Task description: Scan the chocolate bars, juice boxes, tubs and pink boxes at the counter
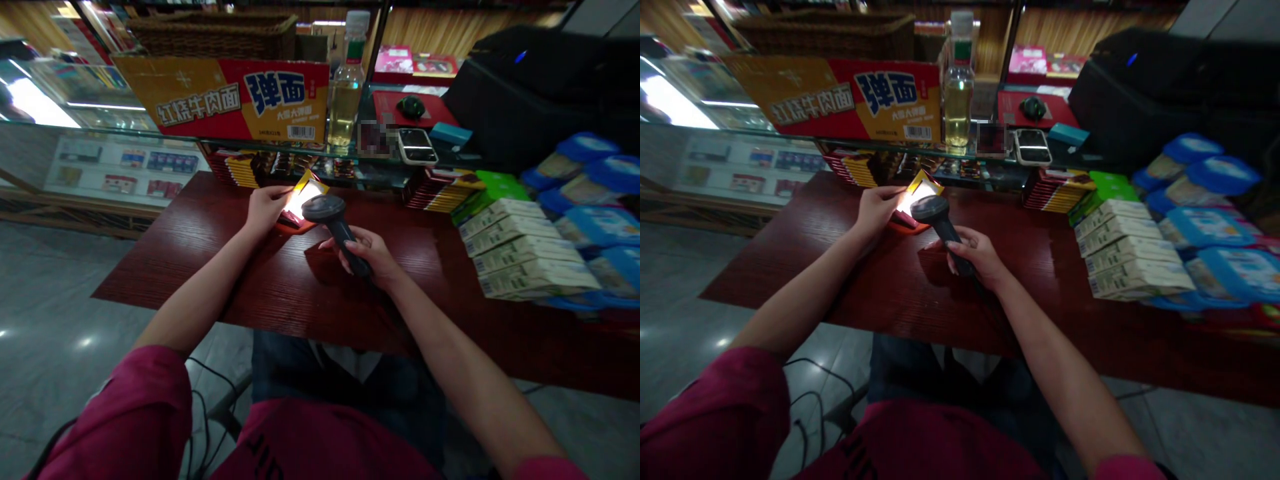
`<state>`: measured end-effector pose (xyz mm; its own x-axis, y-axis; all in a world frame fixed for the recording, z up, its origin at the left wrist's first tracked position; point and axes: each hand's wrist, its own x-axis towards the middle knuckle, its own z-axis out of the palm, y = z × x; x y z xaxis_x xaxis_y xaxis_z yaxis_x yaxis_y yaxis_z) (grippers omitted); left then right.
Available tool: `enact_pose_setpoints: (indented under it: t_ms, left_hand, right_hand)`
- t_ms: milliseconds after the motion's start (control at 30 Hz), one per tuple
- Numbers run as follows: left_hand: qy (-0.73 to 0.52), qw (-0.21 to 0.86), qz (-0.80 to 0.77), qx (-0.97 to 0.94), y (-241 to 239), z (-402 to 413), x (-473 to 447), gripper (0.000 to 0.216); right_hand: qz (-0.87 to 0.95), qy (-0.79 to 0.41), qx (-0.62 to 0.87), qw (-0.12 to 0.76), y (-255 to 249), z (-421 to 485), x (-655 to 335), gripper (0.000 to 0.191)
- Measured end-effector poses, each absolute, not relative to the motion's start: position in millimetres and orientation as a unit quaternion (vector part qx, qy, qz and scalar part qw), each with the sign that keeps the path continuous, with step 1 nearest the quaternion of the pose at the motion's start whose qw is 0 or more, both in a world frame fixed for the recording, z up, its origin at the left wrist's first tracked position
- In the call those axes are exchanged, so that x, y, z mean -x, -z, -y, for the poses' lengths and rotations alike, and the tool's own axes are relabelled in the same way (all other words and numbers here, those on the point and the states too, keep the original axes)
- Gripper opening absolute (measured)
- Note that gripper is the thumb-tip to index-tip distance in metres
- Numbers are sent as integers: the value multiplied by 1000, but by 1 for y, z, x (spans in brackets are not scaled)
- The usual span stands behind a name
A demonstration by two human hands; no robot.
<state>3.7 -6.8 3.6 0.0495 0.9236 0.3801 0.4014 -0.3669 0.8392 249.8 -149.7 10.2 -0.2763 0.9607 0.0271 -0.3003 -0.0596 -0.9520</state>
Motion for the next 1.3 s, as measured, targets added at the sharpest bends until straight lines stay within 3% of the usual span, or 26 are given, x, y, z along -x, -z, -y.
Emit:
enact_pose_setpoints:
  t_ms: [233, 467, 667, 900, 1100, 1300]
  left_hand:
    - [-478, 240, -421, -733, -32, 27, -63, 22]
    - [-445, 58, -302, -841, -68, 44, -210, 21]
    - [-377, -40, -271, -885, -78, 43, -304, 27]
    - [-374, -43, -215, -901, -52, 58, -290, 35]
    - [-290, -13, -193, -937, -6, 57, -251, 37]
    - [-210, 2, -207, -955, 8, 46, -277, 39]
  right_hand:
    - [439, -583, 392, 560, -13, 182, -301, 51]
    - [351, -464, 481, 656, -6, 245, -383, 52]
    - [297, -456, 459, 702, 5, 263, -404, 54]
    - [285, -475, 446, 703, 8, 264, -403, 63]
    - [272, -463, 470, 700, 6, 280, -400, 64]
    - [278, -446, 503, 686, 9, 278, -398, 64]
